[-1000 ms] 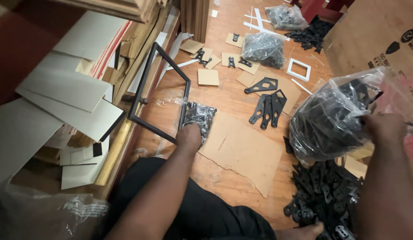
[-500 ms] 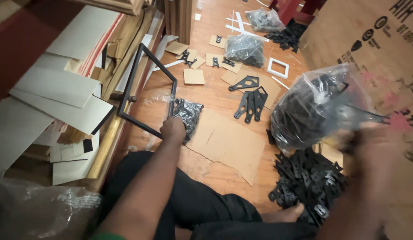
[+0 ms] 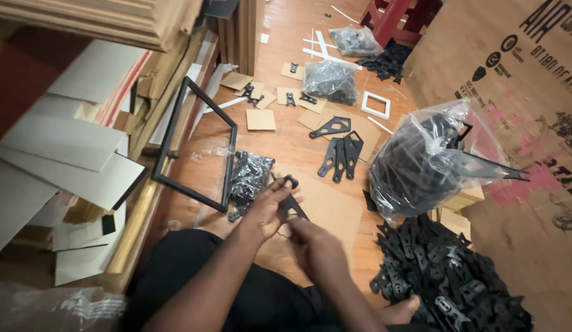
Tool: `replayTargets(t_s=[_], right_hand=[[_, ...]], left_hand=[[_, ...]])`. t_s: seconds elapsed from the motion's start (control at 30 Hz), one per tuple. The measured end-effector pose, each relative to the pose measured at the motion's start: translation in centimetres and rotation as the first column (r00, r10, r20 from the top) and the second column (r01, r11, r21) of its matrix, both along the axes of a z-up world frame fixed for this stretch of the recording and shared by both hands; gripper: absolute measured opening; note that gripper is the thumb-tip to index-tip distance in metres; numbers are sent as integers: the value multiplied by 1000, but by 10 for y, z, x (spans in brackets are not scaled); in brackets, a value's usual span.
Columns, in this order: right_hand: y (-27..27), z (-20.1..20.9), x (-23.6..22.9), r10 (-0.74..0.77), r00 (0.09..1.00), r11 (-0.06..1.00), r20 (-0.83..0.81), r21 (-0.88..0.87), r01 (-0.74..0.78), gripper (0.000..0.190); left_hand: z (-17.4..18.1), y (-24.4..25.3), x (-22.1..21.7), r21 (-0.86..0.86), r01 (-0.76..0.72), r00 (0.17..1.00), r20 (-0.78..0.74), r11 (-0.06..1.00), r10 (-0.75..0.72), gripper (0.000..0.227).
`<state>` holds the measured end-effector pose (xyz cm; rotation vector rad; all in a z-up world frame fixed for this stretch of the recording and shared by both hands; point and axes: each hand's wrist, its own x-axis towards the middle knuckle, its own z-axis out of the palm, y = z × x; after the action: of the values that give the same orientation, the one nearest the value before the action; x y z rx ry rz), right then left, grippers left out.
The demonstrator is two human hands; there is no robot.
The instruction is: Assemble parts of a picture frame using small plastic components and a frame piece.
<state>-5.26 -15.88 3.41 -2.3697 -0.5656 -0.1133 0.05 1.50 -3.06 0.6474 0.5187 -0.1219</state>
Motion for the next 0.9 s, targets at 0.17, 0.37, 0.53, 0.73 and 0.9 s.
replayTargets(t_s=[0.17, 0.37, 0.53, 0.73, 0.9], right_hand=[[6, 37, 9, -1, 990, 989, -143, 144, 22, 32], [-22, 16, 43, 180, 966, 984, 184, -25, -179, 40], [-38, 7, 55, 60, 985, 984, 161, 158, -86, 22], [-77, 0, 87, -147, 922, 805, -358, 498, 322, 24], [-92, -27, 99, 52, 826, 697, -562, 612, 373, 21]], left_hand=[[-33, -11, 14, 110, 113, 942, 303, 988, -141, 25], [-7, -18, -5, 356, 466, 795, 235, 810, -560, 29], [23, -11, -12, 300, 565, 714, 288, 768, -638, 36], [38, -12, -21, 468, 510, 632, 365, 722, -683, 71], [20, -23, -18, 541, 546, 546, 350, 640, -761, 52]])
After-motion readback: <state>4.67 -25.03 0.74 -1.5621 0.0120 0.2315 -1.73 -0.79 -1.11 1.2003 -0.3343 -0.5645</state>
